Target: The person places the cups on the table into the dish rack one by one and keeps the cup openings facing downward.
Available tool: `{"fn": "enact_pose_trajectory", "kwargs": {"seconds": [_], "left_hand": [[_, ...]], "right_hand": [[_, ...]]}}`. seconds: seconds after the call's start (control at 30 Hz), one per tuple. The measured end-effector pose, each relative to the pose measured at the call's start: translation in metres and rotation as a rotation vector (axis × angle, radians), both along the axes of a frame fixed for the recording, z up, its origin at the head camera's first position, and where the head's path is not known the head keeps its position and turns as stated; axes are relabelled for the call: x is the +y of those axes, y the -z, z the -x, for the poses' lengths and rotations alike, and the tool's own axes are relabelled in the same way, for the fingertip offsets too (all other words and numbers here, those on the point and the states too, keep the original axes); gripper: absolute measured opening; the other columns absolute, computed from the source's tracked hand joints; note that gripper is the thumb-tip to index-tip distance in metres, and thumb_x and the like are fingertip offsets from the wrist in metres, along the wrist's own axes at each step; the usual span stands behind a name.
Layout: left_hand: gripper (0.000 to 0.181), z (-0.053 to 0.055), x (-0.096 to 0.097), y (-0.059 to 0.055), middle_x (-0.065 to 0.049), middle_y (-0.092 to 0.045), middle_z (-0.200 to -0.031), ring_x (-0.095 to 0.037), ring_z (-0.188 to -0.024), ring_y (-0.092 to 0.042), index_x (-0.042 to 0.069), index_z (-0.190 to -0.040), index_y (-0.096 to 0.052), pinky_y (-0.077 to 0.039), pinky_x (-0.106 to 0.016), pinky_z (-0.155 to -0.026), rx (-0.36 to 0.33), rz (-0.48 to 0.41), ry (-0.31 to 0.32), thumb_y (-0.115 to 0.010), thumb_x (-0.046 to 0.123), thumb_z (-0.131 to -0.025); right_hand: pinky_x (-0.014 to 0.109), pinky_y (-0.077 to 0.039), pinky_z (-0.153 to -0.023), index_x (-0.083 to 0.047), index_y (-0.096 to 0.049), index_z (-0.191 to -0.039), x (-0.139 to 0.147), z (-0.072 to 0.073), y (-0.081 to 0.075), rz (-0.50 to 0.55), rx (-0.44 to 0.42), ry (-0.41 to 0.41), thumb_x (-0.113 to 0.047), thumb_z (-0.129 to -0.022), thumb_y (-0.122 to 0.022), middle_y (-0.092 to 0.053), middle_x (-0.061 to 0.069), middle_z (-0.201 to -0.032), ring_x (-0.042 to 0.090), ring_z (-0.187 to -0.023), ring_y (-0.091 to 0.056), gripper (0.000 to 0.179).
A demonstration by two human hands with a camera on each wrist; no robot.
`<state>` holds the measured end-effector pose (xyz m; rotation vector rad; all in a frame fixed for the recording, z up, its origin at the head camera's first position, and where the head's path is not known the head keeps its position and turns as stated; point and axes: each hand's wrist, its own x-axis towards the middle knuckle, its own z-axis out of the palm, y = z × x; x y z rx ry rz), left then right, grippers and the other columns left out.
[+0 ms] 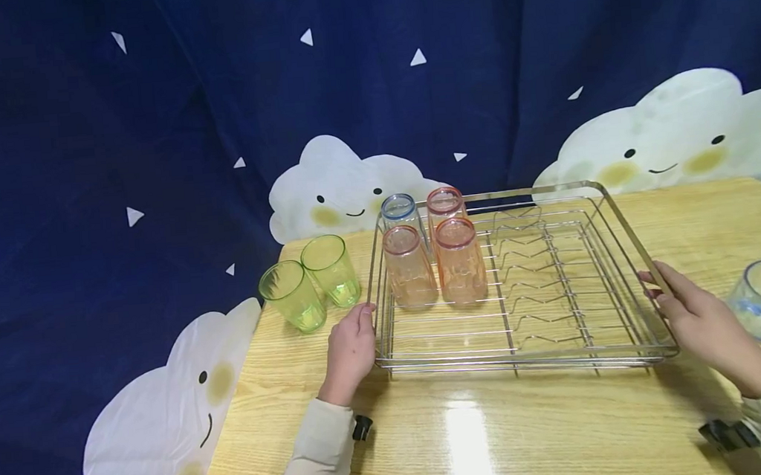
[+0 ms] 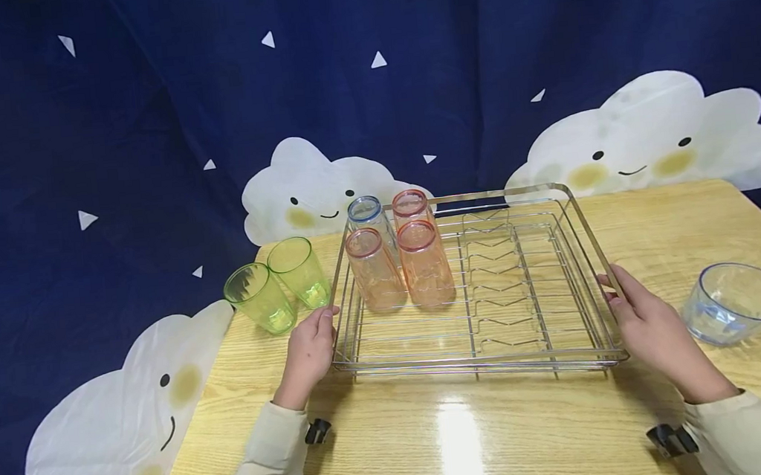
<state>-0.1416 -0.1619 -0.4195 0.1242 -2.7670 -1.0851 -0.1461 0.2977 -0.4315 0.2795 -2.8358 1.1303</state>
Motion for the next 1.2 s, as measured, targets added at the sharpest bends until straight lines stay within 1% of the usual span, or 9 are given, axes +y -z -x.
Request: {"fn": "enact_pose_trajectory", "kwargs": {"seconds": [0.1, 0.2, 0.37, 0.43, 0.63, 0.87, 1.0, 1.13, 1.2], "left_hand": [[0.041, 0.0, 0.0, -0.001, -0.001, -0.051, -0.063, -0.015, -0.06, -0.05, 0.005, -0.123, -0.068, -0.053, -0.043, -0.077, 0.009, 0.033, -0.01, -0.036, 0.025, -0.106], [0.039, 0.0, -0.001, -0.003, -0.005, -0.055, -0.065, -0.02, -0.062, -0.054, 0.006, -0.113, -0.07, -0.051, -0.042, -0.07, 0.023, 0.065, -0.012, -0.038, 0.026, -0.105], [0.033, 0.001, -0.005, -0.011, -0.009, -0.072, -0.089, -0.025, -0.081, -0.066, 0.006, -0.114, -0.07, -0.051, -0.041, -0.07, 0.048, 0.108, -0.023, -0.046, 0.026, -0.102], [0.033, 0.0, -0.007, -0.017, -0.009, -0.073, -0.097, -0.025, -0.087, -0.068, 0.006, -0.12, -0.069, -0.052, -0.041, -0.074, 0.069, 0.109, -0.032, -0.049, 0.025, -0.101], [0.033, 0.003, -0.019, -0.045, -0.009, -0.071, -0.1, -0.024, -0.083, -0.067, 0.006, -0.123, -0.067, -0.051, -0.04, -0.074, 0.151, 0.085, -0.038, -0.051, 0.023, -0.1], [0.034, 0.027, -0.037, -0.077, -0.011, -0.068, -0.109, -0.028, -0.088, -0.065, 0.006, -0.126, -0.065, -0.049, -0.043, -0.078, 0.2, 0.154, -0.037, -0.054, 0.024, -0.098], [0.039, 0.046, -0.044, -0.092, -0.015, -0.064, -0.12, -0.034, -0.105, -0.061, 0.005, -0.13, -0.061, -0.048, -0.047, -0.09, 0.148, 0.248, -0.003, -0.055, 0.025, -0.097], [0.047, 0.064, -0.049, -0.1, -0.019, -0.056, -0.135, -0.039, -0.126, -0.049, 0.003, -0.137, -0.055, -0.04, -0.051, -0.105, 0.057, 0.335, 0.041, -0.056, 0.027, -0.097], [0.051, 0.072, -0.051, -0.101, -0.021, -0.052, -0.14, -0.04, -0.131, -0.045, 0.003, -0.14, -0.052, -0.038, -0.053, -0.108, 0.009, 0.365, 0.048, -0.056, 0.029, -0.096]], "right_hand": [[-0.002, -0.036, -0.069, 0.0, -0.01, -0.158, 0.0, 0.0, 0.001, 0.006, -0.009, 0.002, -0.014, -0.107, -0.027, -0.043, 0.038, -0.143, -0.037, -0.094, -0.023, 0.055], [-0.002, -0.036, -0.069, 0.001, -0.011, -0.158, 0.0, 0.0, 0.001, 0.014, -0.006, -0.001, -0.013, -0.107, -0.026, -0.043, 0.038, -0.143, -0.037, -0.095, -0.024, 0.055], [-0.003, -0.037, -0.069, 0.004, -0.012, -0.157, 0.0, 0.0, 0.002, 0.026, 0.01, -0.01, -0.01, -0.107, -0.025, -0.042, 0.039, -0.142, -0.037, -0.096, -0.025, 0.054], [-0.003, -0.037, -0.069, 0.004, -0.012, -0.157, -0.001, 0.0, 0.002, 0.028, 0.011, -0.012, -0.01, -0.107, -0.025, -0.041, 0.039, -0.143, -0.036, -0.097, -0.025, 0.054], [-0.003, -0.037, -0.069, 0.003, -0.011, -0.157, -0.001, 0.0, 0.001, 0.029, -0.005, -0.014, -0.01, -0.107, -0.024, -0.04, 0.038, -0.144, -0.037, -0.096, -0.026, 0.054], [-0.003, -0.037, -0.07, 0.0, -0.012, -0.158, 0.0, 0.0, 0.002, 0.026, 0.001, -0.01, -0.01, -0.107, -0.026, -0.039, 0.036, -0.147, -0.038, -0.095, -0.03, 0.054], [-0.002, -0.038, -0.07, -0.002, -0.014, -0.158, 0.001, 0.0, 0.003, 0.028, 0.015, -0.001, -0.01, -0.106, -0.027, -0.042, 0.017, -0.155, -0.037, -0.096, -0.032, 0.054], [-0.002, -0.039, -0.07, -0.002, -0.013, -0.158, 0.0, 0.0, 0.003, 0.041, 0.007, -0.003, -0.01, -0.107, -0.027, -0.041, 0.022, -0.154, -0.037, -0.095, -0.032, 0.054], [-0.002, -0.039, -0.069, -0.001, -0.011, -0.158, -0.001, 0.0, 0.002, 0.042, -0.011, -0.005, -0.01, -0.107, -0.026, -0.038, 0.036, -0.148, -0.037, -0.094, -0.032, 0.054]]}}
